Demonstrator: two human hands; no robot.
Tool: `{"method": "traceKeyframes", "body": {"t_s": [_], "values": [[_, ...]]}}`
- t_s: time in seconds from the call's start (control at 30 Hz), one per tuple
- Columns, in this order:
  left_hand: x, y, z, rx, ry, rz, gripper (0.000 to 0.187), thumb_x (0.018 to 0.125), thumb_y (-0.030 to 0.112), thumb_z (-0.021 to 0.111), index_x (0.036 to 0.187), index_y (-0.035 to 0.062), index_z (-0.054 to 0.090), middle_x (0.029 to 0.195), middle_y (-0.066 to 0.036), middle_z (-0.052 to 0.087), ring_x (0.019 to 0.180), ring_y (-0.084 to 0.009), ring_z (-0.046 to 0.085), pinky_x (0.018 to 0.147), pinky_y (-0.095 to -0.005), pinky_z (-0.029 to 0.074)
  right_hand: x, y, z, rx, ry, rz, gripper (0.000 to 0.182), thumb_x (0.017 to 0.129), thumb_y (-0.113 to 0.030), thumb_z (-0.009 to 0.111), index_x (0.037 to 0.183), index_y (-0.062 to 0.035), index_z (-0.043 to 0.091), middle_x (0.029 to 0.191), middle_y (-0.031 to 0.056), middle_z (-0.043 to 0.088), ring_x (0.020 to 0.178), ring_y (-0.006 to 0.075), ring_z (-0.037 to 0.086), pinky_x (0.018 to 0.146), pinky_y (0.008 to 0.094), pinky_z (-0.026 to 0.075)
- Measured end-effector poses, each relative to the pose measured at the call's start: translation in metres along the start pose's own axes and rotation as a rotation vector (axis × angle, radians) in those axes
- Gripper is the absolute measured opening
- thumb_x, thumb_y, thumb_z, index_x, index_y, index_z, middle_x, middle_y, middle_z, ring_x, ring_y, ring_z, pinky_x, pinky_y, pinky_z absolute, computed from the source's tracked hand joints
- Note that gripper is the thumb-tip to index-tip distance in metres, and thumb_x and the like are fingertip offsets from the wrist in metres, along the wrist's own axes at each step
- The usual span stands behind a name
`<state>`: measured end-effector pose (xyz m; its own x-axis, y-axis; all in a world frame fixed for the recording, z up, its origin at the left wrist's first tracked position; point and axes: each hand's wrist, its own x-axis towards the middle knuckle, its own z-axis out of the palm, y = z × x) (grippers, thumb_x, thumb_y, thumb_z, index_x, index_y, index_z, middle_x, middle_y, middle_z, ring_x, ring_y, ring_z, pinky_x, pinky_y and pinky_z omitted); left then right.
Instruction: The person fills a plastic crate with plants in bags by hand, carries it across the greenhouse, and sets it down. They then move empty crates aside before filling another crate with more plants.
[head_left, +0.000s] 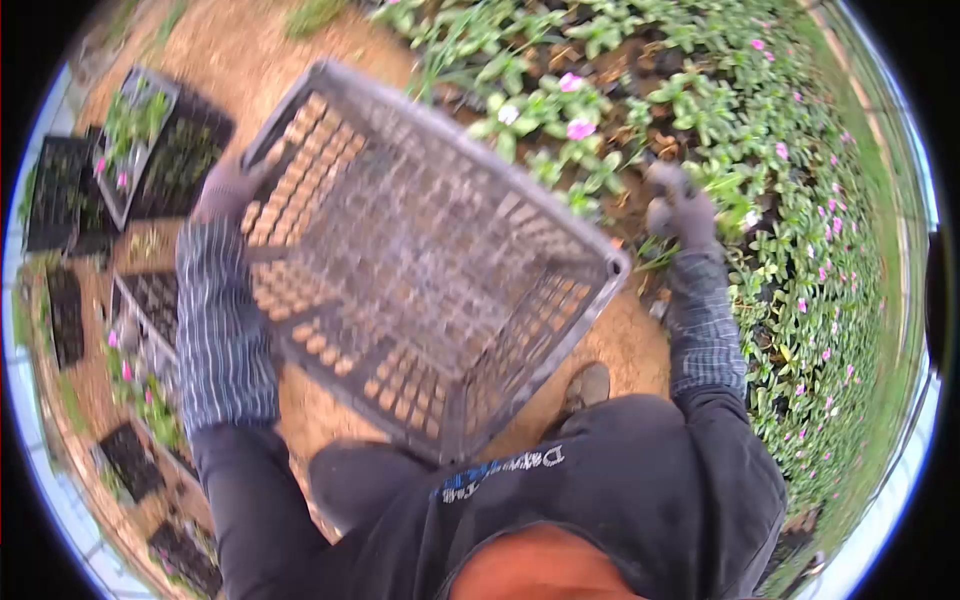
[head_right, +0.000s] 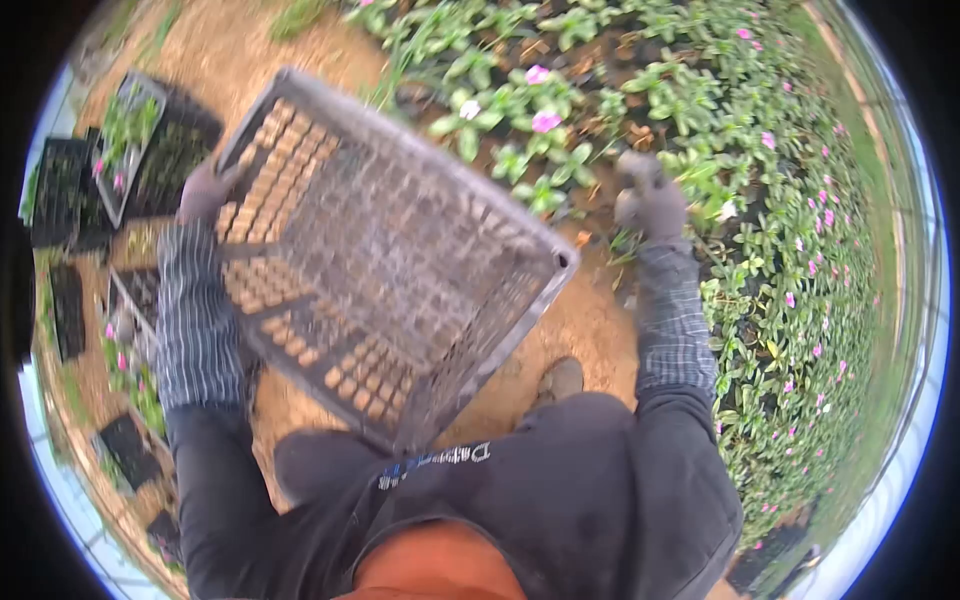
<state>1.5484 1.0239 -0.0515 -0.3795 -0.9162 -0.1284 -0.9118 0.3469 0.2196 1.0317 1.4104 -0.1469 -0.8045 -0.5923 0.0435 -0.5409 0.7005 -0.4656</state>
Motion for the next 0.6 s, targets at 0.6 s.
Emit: {"method": "traceKeyframes", "body": {"t_s": [0.6], "values": [[0.007, 0.001, -0.004, -0.241, -0.146, 0.011, 0.066, 0.085, 0.060, 0.035, 0.096, 0.0009, 0.061, 0.084, -0.015, 0.062, 0.067, -0.0247, 0.060, 0.067, -0.0360, 0.047, -0.160, -0.392, 0.181, 0.071, -0.959, -0.884, 0.033, 0.077, -0.030, 0.058, 0.091, -0.0004, 0.062, 0.089, 0.0193, 0.062, 0.080, 0.0310, 0.061, 0.068, 0.0398, 0.050]]}}
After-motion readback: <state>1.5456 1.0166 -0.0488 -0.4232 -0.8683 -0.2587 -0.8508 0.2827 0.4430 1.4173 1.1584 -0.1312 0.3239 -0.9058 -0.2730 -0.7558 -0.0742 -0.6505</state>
